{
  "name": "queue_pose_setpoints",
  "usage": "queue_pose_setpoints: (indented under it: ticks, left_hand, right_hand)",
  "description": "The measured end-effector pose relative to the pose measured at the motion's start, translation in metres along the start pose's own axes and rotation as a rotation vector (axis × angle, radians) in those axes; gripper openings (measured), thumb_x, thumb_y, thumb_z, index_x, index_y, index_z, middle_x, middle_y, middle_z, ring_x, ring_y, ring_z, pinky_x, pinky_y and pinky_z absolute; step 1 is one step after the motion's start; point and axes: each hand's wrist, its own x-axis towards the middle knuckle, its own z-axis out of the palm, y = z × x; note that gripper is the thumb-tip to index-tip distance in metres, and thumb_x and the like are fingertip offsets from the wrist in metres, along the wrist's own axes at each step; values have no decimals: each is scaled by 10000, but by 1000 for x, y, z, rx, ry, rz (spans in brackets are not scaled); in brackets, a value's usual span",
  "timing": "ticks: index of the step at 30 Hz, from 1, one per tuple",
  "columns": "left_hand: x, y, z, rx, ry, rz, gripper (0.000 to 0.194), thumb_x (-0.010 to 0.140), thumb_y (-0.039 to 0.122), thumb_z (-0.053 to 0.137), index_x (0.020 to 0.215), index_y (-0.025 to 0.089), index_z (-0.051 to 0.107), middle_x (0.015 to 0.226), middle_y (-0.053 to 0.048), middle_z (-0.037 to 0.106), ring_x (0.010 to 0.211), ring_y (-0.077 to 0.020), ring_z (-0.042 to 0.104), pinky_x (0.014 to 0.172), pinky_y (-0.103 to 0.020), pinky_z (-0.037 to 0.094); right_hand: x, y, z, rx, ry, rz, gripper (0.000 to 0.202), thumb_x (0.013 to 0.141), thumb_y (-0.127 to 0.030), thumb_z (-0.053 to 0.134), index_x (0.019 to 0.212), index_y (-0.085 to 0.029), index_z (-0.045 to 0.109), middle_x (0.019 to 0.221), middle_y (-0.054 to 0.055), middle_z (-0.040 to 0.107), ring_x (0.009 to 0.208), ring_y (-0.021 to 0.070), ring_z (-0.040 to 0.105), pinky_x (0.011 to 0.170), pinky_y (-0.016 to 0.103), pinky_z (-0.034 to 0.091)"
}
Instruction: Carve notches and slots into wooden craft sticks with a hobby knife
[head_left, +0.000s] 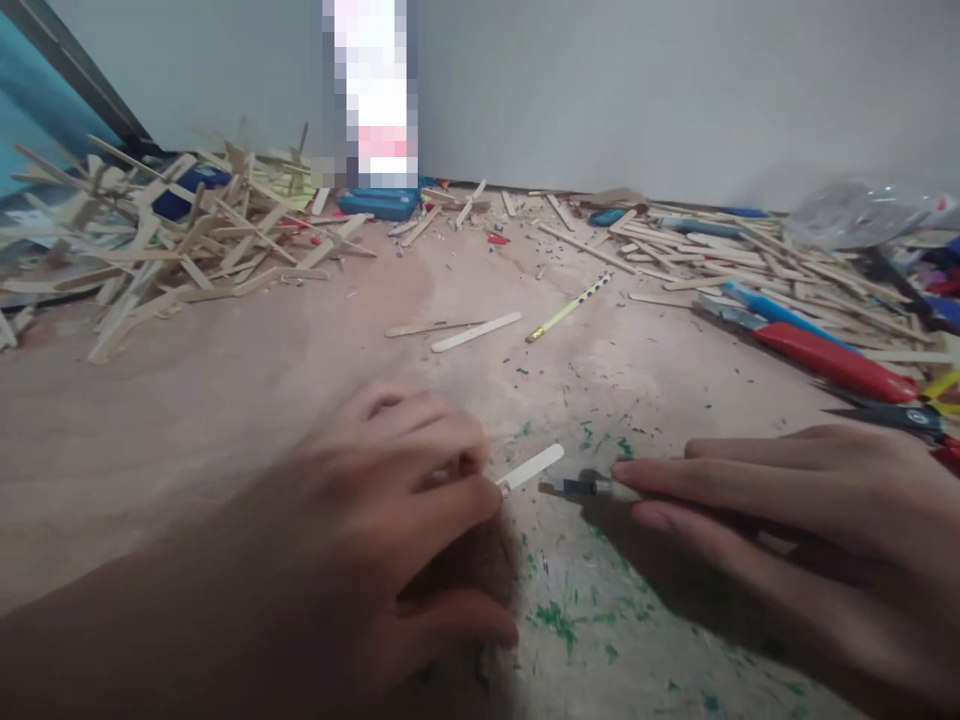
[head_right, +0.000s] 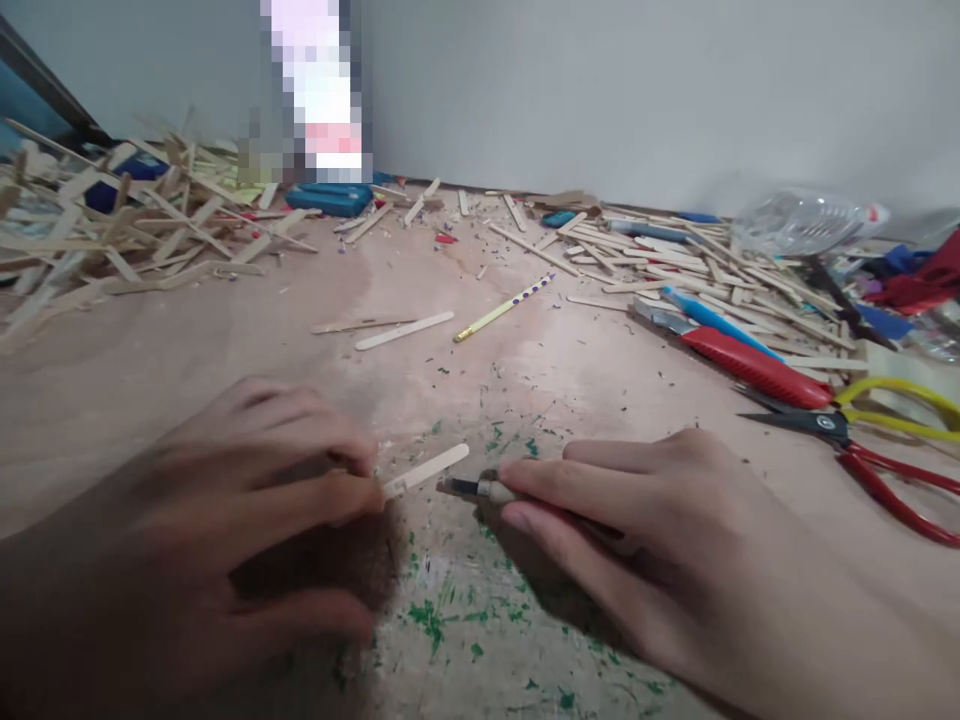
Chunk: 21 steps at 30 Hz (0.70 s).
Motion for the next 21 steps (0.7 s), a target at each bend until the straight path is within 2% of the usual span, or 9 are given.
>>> queue_pose_setpoints:
  ticks: [3, 5, 10, 13, 17, 21]
  left_hand:
    - [2, 2, 8, -57, -4, -16, 291, 1345, 298, 643, 1088, 241, 768, 1116, -13, 860, 988, -224, 776, 955, -431, 552]
    - [3, 1, 10, -78, 7, -21, 286, 1317, 191, 595, 1092, 233, 768, 1084, -10, 843, 978, -214, 770, 922, -407, 550]
    - [5, -3, 5, -11, 26, 7, 346, 1264, 110, 549, 1025, 230, 768, 1072, -29, 871, 933, -211, 785, 837, -394, 568]
    - [7, -4, 2, -77, 39, 33, 345, 1227, 65, 543, 1098, 237, 812, 1048, 4, 886, 953, -182, 812, 868, -342, 593]
    - [8, -6, 2, -98, 4, 16, 341, 1214, 79, 552, 1109, 228, 839, 1085, -18, 879, 1008, -194, 807, 895, -337, 577]
    - [9, -8, 1, -57, 4, 14, 312, 1240, 124, 596, 1097, 184, 867, 1072, -44, 844, 994, -210, 763, 904, -359, 544]
  right_hand:
    - [4, -3, 2, 24, 4, -16, 356, 1358, -400, 644, 1088, -297, 852, 982, -9, 941, 700, 140, 830, 575, 311, 540]
    - [7, -5, 2, 17, 14, -20, 338, 1357, -408, 646, 1112, -307, 856, 916, -26, 907, 643, 136, 789, 556, 324, 527]
    - [11, -10, 0, 4, 31, -34, 305, 1335, -371, 679, 1123, -298, 886, 818, -38, 862, 590, 124, 770, 520, 293, 537]
    - [14, -12, -1, 7, 44, -24, 317, 1328, -372, 687, 1107, -297, 901, 784, -41, 850, 569, 117, 760, 497, 271, 532]
    - [14, -11, -4, 13, 18, -69, 304, 1312, -307, 676, 1176, -276, 946, 1003, 23, 979, 695, 173, 880, 569, 277, 623]
    - [8, -10, -4, 82, 23, -76, 284, 1308, -305, 673, 1302, -310, 956, 1067, 22, 993, 695, 170, 873, 571, 294, 614]
